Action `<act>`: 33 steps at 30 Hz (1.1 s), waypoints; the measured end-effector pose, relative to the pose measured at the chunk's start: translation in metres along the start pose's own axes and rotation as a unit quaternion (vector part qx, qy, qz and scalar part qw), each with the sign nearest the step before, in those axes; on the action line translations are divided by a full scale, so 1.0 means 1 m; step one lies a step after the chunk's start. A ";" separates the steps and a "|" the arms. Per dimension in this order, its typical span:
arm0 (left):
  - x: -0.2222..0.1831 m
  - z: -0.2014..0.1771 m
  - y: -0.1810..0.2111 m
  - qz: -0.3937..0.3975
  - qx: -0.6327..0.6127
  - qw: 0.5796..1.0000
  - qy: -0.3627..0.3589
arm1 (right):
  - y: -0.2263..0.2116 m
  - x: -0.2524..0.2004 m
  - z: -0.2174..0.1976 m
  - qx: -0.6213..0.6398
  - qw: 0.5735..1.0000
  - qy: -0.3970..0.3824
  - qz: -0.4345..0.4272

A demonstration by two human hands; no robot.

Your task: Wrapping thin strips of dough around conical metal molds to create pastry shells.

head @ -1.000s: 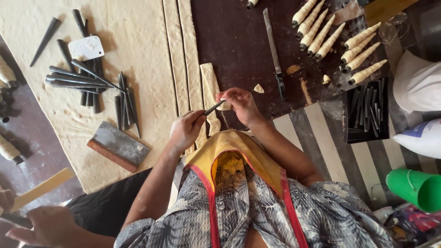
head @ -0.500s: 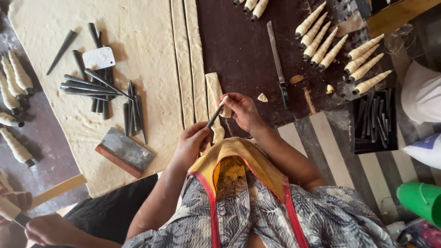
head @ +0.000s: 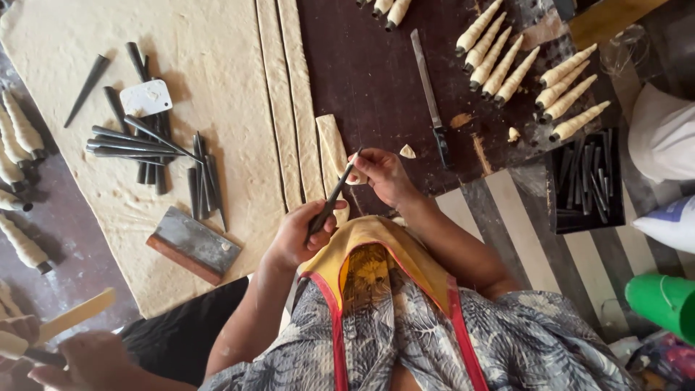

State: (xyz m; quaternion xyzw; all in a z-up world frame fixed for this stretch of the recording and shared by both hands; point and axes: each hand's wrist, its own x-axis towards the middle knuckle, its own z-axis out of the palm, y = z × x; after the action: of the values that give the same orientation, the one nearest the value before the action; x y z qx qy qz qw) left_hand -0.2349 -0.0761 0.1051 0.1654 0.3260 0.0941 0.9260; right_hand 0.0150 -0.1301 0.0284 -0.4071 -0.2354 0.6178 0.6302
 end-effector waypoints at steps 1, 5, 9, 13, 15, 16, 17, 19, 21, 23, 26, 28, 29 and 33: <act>0.003 -0.003 0.001 0.000 0.004 1.000 -0.001 | -0.001 0.000 0.000 0.001 1.000 0.000 -0.004; 0.006 -0.007 0.009 -0.040 -0.074 0.995 -0.051 | -0.006 0.004 0.001 0.026 1.000 0.008 -0.008; -0.002 -0.002 0.015 -0.010 -0.048 0.997 -0.063 | -0.008 0.002 0.007 0.027 1.000 -0.008 -0.010; 0.004 -0.016 0.002 0.029 -0.009 0.998 -0.057 | -0.008 0.000 0.013 -0.034 0.999 -0.004 0.018; 0.018 -0.032 -0.017 0.110 0.122 0.986 0.041 | -0.013 0.000 0.014 -0.106 0.994 -0.014 -0.015; 0.021 -0.031 -0.023 0.118 0.108 0.986 0.042 | -0.013 -0.001 0.013 -0.116 0.993 -0.022 -0.005; 0.023 -0.031 -0.028 0.175 0.187 0.962 0.098 | -0.012 -0.003 0.013 -0.093 0.995 -0.036 -0.022; 0.018 -0.019 -0.027 0.232 0.257 0.925 0.157 | -0.009 -0.004 0.008 -0.074 0.995 -0.053 -0.034; 0.003 0.004 -0.014 0.111 0.116 0.982 0.102 | -0.003 -0.003 -0.003 -0.058 0.998 0.027 0.008; 0.004 0.001 -0.018 0.108 0.082 0.989 0.063 | -0.015 -0.002 0.009 -0.035 0.999 0.007 -0.002; -0.005 0.021 -0.006 0.240 0.282 0.921 0.117 | -0.027 -0.002 0.021 -0.004 1.000 -0.004 -0.011; -0.008 0.027 0.004 0.361 0.493 0.767 0.198 | -0.029 0.003 0.022 0.004 1.000 0.001 -0.016; -0.008 0.023 0.003 0.406 0.502 0.760 0.076 | -0.027 0.004 0.019 0.003 1.000 -0.002 -0.029; 0.006 0.031 0.004 0.215 0.410 0.866 0.189 | -0.026 0.006 0.017 0.020 0.996 -0.046 -0.074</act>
State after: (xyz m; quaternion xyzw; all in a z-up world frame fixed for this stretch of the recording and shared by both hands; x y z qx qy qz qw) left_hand -0.2107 -0.0779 0.1257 0.5754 0.4604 0.1779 0.6521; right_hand 0.0172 -0.1178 0.0577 -0.3468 -0.2814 0.5920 0.6709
